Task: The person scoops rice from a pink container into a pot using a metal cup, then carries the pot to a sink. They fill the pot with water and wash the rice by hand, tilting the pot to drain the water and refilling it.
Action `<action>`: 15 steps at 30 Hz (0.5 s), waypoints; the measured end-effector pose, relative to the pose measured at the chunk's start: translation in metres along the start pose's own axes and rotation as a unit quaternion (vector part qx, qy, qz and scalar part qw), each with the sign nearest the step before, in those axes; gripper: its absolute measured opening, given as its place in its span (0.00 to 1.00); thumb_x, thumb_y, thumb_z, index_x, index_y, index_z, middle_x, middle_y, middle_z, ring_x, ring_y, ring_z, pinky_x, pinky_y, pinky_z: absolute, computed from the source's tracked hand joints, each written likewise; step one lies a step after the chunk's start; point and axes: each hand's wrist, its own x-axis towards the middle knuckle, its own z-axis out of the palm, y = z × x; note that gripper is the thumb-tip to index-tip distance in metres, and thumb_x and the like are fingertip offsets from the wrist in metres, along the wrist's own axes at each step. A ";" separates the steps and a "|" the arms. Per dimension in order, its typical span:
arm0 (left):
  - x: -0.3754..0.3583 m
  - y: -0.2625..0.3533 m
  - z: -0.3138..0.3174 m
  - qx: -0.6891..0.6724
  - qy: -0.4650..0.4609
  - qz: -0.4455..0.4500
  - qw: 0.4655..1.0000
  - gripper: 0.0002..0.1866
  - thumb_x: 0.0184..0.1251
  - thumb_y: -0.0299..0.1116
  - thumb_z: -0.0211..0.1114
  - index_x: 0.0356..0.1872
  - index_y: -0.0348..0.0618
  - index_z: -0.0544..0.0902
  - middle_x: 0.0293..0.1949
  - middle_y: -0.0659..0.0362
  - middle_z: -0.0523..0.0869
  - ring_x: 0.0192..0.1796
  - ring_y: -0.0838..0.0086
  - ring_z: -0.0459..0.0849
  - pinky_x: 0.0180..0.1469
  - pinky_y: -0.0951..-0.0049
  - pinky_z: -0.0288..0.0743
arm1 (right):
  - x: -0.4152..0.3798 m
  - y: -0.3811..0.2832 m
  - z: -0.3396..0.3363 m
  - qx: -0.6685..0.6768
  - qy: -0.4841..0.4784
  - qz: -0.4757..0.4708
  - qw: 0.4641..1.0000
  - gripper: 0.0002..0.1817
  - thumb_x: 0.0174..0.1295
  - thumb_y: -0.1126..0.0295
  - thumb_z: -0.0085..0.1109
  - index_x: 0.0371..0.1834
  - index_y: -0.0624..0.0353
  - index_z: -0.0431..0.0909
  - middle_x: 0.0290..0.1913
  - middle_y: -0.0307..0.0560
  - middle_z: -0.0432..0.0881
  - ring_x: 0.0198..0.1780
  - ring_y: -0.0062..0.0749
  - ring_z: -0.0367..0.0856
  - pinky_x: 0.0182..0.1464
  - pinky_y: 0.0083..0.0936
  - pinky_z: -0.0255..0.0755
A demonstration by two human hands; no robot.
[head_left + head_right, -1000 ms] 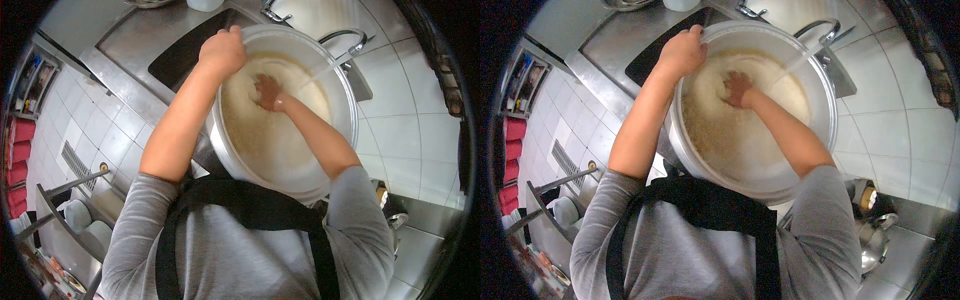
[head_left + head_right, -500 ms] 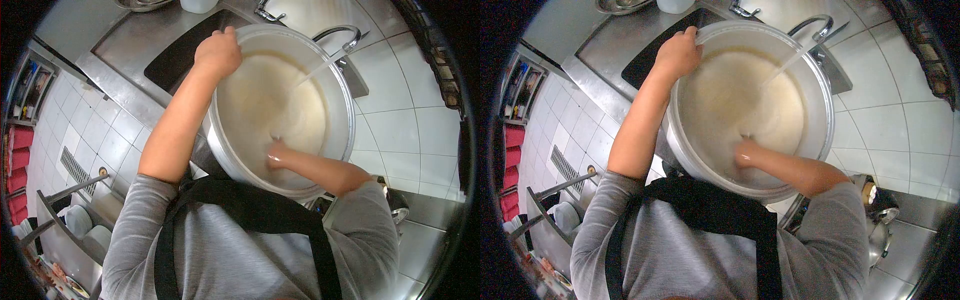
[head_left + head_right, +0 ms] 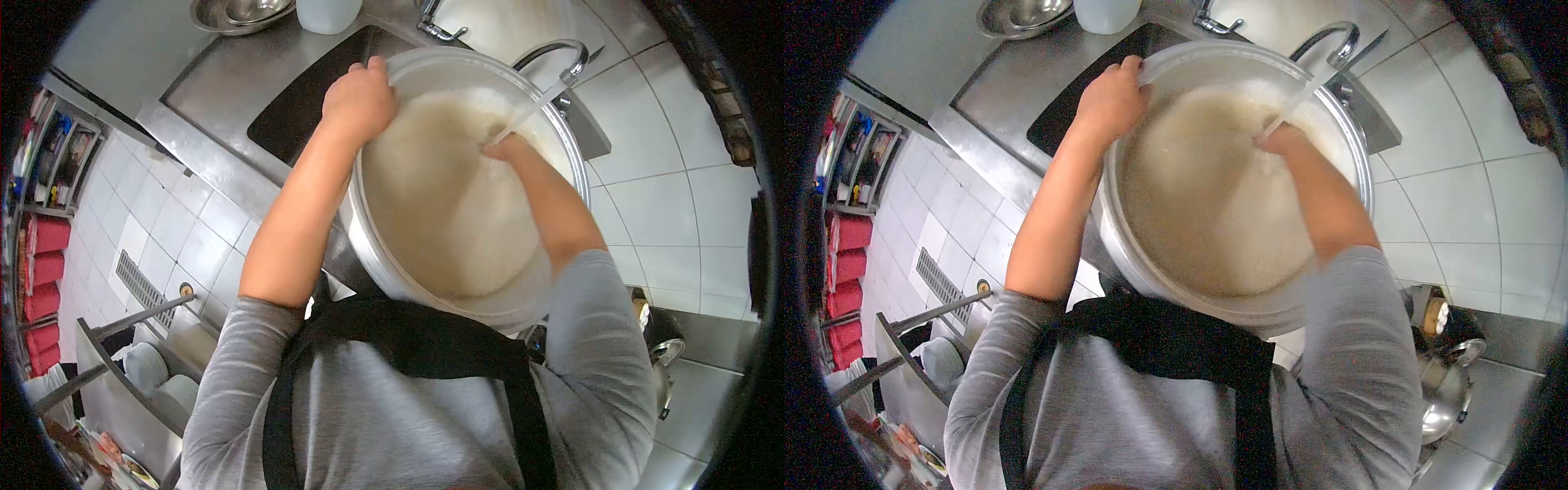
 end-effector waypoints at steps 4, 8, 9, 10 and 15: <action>-0.001 0.002 -0.003 0.002 -0.004 -0.001 1.000 0.21 0.57 0.37 0.56 0.50 0.36 0.68 0.46 0.43 0.76 0.46 0.52 0.79 0.46 0.59 0.74 | -0.084 0.027 0.034 0.388 -0.199 -0.038 0.899 0.30 0.62 0.46 0.37 0.55 0.58 0.70 0.57 0.47 0.71 0.55 0.38 0.70 0.60 0.32 0.61; -0.002 0.005 -0.005 0.009 -0.013 -0.013 1.000 0.21 0.58 0.37 0.56 0.50 0.37 0.68 0.46 0.43 0.76 0.47 0.52 0.78 0.46 0.59 0.74 | -0.140 -0.009 0.071 0.628 -0.356 0.054 0.690 0.30 0.62 0.46 0.35 0.54 0.58 0.70 0.57 0.47 0.71 0.56 0.37 0.70 0.58 0.31 0.62; -0.002 0.005 -0.005 0.012 -0.015 -0.016 1.000 0.21 0.58 0.37 0.56 0.50 0.37 0.68 0.47 0.43 0.76 0.47 0.52 0.78 0.46 0.59 0.74 | -0.149 -0.026 0.073 0.664 -0.359 0.066 0.653 0.29 0.62 0.47 0.36 0.54 0.59 0.70 0.56 0.47 0.71 0.55 0.37 0.70 0.57 0.31 0.62; -0.001 0.004 -0.004 0.010 -0.012 -0.013 1.000 0.21 0.58 0.37 0.56 0.50 0.37 0.68 0.47 0.43 0.75 0.47 0.53 0.78 0.46 0.60 0.74 | -0.158 -0.044 0.073 0.698 -0.354 0.075 0.617 0.28 0.61 0.48 0.36 0.53 0.59 0.71 0.56 0.48 0.71 0.55 0.37 0.70 0.56 0.31 0.63; -0.002 0.005 -0.003 0.009 -0.006 -0.013 1.000 0.21 0.58 0.38 0.56 0.50 0.37 0.68 0.47 0.43 0.75 0.47 0.53 0.78 0.46 0.60 0.73 | -0.166 -0.144 0.056 0.864 -0.261 0.123 0.412 0.25 0.60 0.53 0.39 0.50 0.60 0.73 0.55 0.49 0.72 0.54 0.38 0.71 0.51 0.33 0.64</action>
